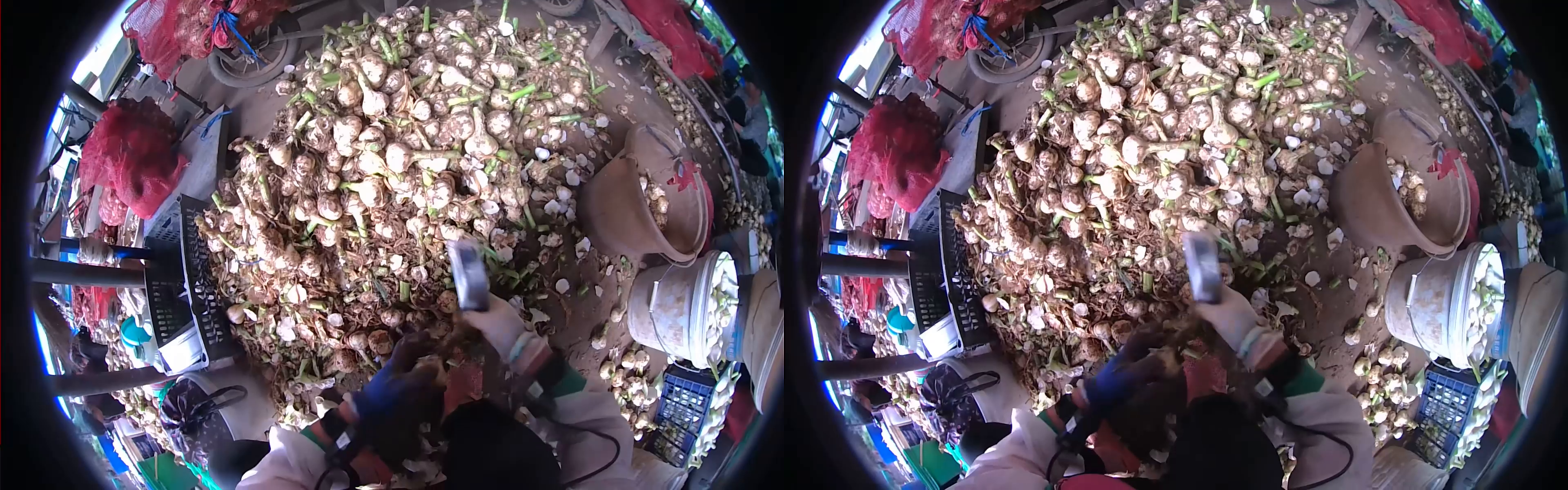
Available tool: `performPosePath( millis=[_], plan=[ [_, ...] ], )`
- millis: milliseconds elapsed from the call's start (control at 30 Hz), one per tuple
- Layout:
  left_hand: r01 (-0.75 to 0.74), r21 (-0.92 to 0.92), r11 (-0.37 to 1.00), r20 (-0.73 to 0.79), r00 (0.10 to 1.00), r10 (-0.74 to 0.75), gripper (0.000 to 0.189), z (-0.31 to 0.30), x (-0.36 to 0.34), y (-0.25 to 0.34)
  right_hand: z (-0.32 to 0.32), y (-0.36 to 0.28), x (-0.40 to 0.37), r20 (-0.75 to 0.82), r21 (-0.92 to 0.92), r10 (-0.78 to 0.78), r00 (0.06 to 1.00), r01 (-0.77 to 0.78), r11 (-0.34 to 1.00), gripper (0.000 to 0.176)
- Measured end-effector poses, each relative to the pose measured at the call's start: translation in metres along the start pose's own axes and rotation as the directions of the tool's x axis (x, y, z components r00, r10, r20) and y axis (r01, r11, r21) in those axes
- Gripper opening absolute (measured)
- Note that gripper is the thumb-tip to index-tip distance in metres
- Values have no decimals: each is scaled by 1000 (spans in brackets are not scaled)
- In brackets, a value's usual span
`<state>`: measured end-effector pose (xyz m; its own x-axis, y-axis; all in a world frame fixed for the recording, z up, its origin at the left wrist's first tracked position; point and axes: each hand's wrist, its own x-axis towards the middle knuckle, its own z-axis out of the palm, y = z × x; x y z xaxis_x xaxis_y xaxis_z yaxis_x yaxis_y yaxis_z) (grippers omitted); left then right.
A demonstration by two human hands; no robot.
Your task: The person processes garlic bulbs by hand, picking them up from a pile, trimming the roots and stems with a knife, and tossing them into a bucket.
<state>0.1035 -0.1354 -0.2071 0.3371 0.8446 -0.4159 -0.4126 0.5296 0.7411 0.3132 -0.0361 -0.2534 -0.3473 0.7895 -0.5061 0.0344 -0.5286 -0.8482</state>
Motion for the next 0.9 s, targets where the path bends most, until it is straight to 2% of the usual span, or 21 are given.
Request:
performPosePath(
  millis=[33, 67, 133, 167, 200, 233, 267, 300, 367, 400, 467, 500, 533, 567, 600, 667, 733, 800, 833, 867, 900],
  plan=[
    [180, 109, 978, -167, 973, -160, 47, 2, 0, 3, 17, -32, -1, 38, -300, -224, 974, 225, 927, 23],
    [175, 111, 978, -164, 974, -156, 47, 2, 6, 7, 32, -56, -1, 71, -468, -353, 933, 344, 814, 20],
    [210, 323, 923, -294, 949, -113, 37, 2, 28, 22, 52, -88, -4, -8, -690, -673, 740, 483, 539, 17],
    [110, 333, 937, -257, 966, -22, 31, 7, 31, 39, 53, -98, -17, -9, -692, -672, 741, 481, 539, 17],
    [106, 329, 938, -260, 965, -18, 31, 8, 30, 43, 52, -107, -31, 69, -784, -685, 726, 464, 413, 16],
    [-7, 369, 930, -237, 966, 101, 31, 8, 31, 47, 48, -111, -39, 150, -855, -689, 709, 443, 270, 15],
    [-113, 409, 906, -205, 956, 211, 31, 6, 32, 50, 34, -90, -35, 179, -904, -545, 819, 356, 237, 13],
    [-187, 447, 875, -189, 936, 297, 30, -10, 36, 39, 8, -47, -18, 139, -889, -423, 895, 301, 346, 18],
    [-140, 452, 881, -234, 935, 268, 31, -26, 47, 43, -39, -1, -15, -10, -948, -124, 992, 29, 316, 21],
    [-95, 451, 887, -281, 929, 242, 31, -30, 54, 37, -45, 2, -25, -51, -924, -302, 952, 69, 376, 18],
    [-167, 837, 520, 158, 985, 63, 31, -17, 69, -36, -53, -35, -31, -272, -639, -421, 865, 165, 751, 19],
    [-591, 704, 394, 557, 803, 211, 31, 20, 58, -29, -55, -57, -31, -342, -652, -427, 837, 116, 749, 20],
    [-588, 699, 407, 556, 805, 206, 31, 33, 68, -34, -56, -69, -32, -408, -662, -428, 806, 61, 747, 20],
    [-433, 821, 372, 333, 893, 303, 31, 43, 86, -32, -68, -56, -25, -445, -629, -438, 781, 75, 774, 21],
    [-249, 901, 356, 95, 912, 399, 31, 47, 103, -27, -71, -49, -21, -448, -632, -432, 783, 65, 772, 21],
    [-59, 983, -175, 132, 886, 445, 31, 26, 125, -7, -73, -36, -20, -389, -705, -451, 803, 55, 707, 22],
    [-74, 915, -397, 199, 938, 283, 28, -30, 146, -44, -58, -25, -19, -392, -684, -440, 808, 65, 727, 24],
    [39, 985, -170, 28, 926, 376, 25, -52, 128, -23, -48, -13, -17, -355, -646, -238, 904, -53, 762, 24],
    [36, 996, -80, -11, 958, 287, 24, -73, 116, -16, -48, 9, -11, -342, -619, -201, 918, -59, 783, 28],
    [45, 994, -95, -15, 956, 292, 24, -82, 105, -14, -41, 15, -9, -334, -612, -208, 919, -44, 790, 28],
    [73, 976, 206, -121, 965, 231, 24, -88, 93, -13, -32, 16, -4, -300, -527, -160, 940, -23, 850, 31]
  ],
)
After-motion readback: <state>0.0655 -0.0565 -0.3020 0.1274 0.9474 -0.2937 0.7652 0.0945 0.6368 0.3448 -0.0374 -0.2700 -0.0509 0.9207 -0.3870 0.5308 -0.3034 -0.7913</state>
